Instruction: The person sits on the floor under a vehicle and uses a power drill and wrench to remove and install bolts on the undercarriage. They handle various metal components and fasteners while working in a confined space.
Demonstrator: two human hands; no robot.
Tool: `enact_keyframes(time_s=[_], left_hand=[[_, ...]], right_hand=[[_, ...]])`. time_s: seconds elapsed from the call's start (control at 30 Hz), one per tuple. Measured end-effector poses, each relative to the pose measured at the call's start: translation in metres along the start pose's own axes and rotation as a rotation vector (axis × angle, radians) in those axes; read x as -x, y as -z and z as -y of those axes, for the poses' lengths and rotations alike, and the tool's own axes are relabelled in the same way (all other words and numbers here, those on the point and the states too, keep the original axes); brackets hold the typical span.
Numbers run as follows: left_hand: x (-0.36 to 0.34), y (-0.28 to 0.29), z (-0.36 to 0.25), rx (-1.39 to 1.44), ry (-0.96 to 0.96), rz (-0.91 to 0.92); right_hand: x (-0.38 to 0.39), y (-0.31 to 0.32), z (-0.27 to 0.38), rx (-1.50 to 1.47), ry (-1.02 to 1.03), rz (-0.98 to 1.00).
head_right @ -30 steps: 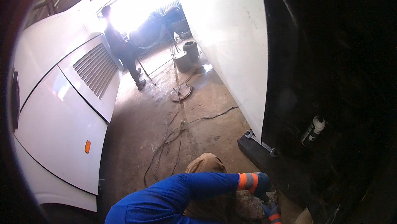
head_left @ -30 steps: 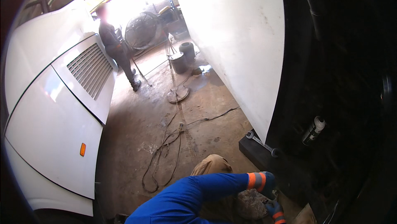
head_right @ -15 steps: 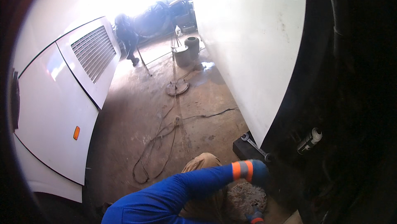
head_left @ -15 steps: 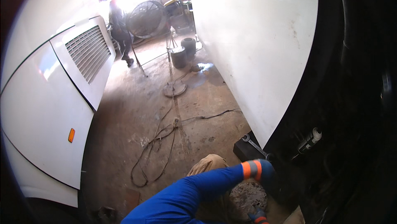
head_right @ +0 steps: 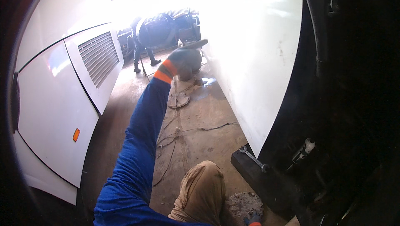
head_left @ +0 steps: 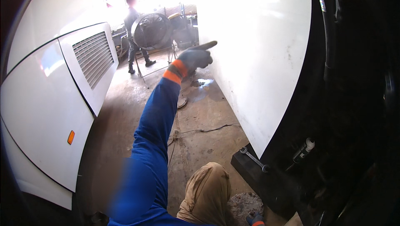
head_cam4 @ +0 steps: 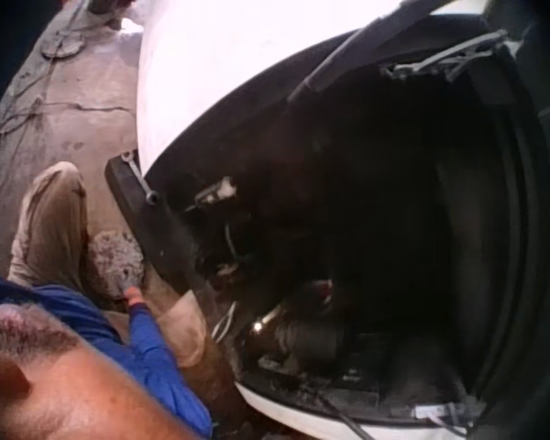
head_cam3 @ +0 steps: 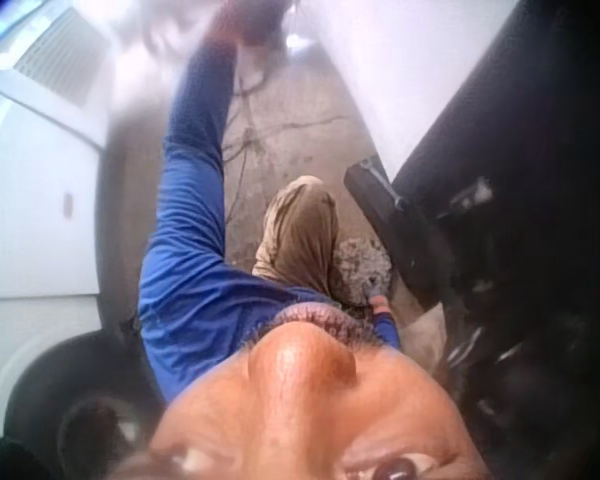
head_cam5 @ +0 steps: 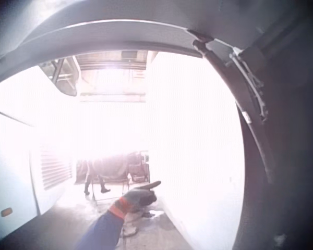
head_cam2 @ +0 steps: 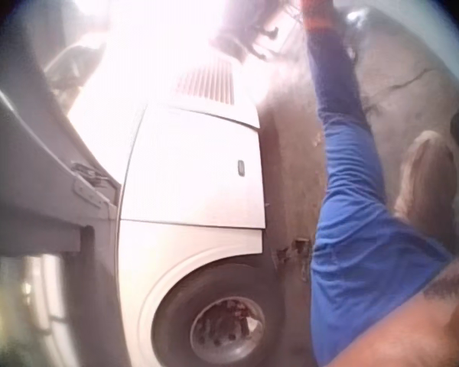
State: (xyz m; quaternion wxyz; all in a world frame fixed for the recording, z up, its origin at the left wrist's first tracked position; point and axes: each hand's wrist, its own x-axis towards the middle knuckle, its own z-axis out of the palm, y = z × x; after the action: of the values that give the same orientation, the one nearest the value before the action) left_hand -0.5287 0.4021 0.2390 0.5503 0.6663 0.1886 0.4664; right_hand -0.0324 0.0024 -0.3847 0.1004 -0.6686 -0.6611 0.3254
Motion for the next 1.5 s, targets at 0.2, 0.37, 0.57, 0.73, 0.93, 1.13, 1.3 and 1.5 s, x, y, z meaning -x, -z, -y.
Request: enact_keyframes(time_s=[0.2,0.37,0.57,0.73,0.93,1.13,1.3,1.5], left_hand=[[-0.048,-0.068,-0.037,-0.340,0.183,0.112],[-0.074,-0.051,-0.040,-0.581,0.127,0.081],[-0.078,-0.022,-0.052,-0.446,0.253,-0.103],[-0.080,-0.028,-0.048,-0.747,0.356,-0.177],[-0.080,-0.016,-0.055,-0.821,0.469,-0.162],[-0.089,0.001,-0.035,-0.758,0.471,-0.280],[-0.106,0.015,-0.038,-1.268,0.489,-0.288],[-0.125,0.006,-0.049,-1.255,0.446,-0.318]], right_hand=[[0.000,-0.054,-0.056,0.509,0.280,-0.233],[-0.016,-0.037,-0.028,0.170,-0.232,0.131],[-0.017,-0.005,-0.008,0.175,-0.204,0.215],[-0.005,0.002,0.003,0.082,-0.141,-0.001],[-0.012,-0.003,0.006,0.029,-0.167,0.037],[-0.025,-0.039,-0.025,0.071,-0.206,-0.032],[-0.020,-0.021,-0.015,0.055,-0.224,0.051],[-0.010,-0.003,0.003,0.007,-0.229,0.104]])
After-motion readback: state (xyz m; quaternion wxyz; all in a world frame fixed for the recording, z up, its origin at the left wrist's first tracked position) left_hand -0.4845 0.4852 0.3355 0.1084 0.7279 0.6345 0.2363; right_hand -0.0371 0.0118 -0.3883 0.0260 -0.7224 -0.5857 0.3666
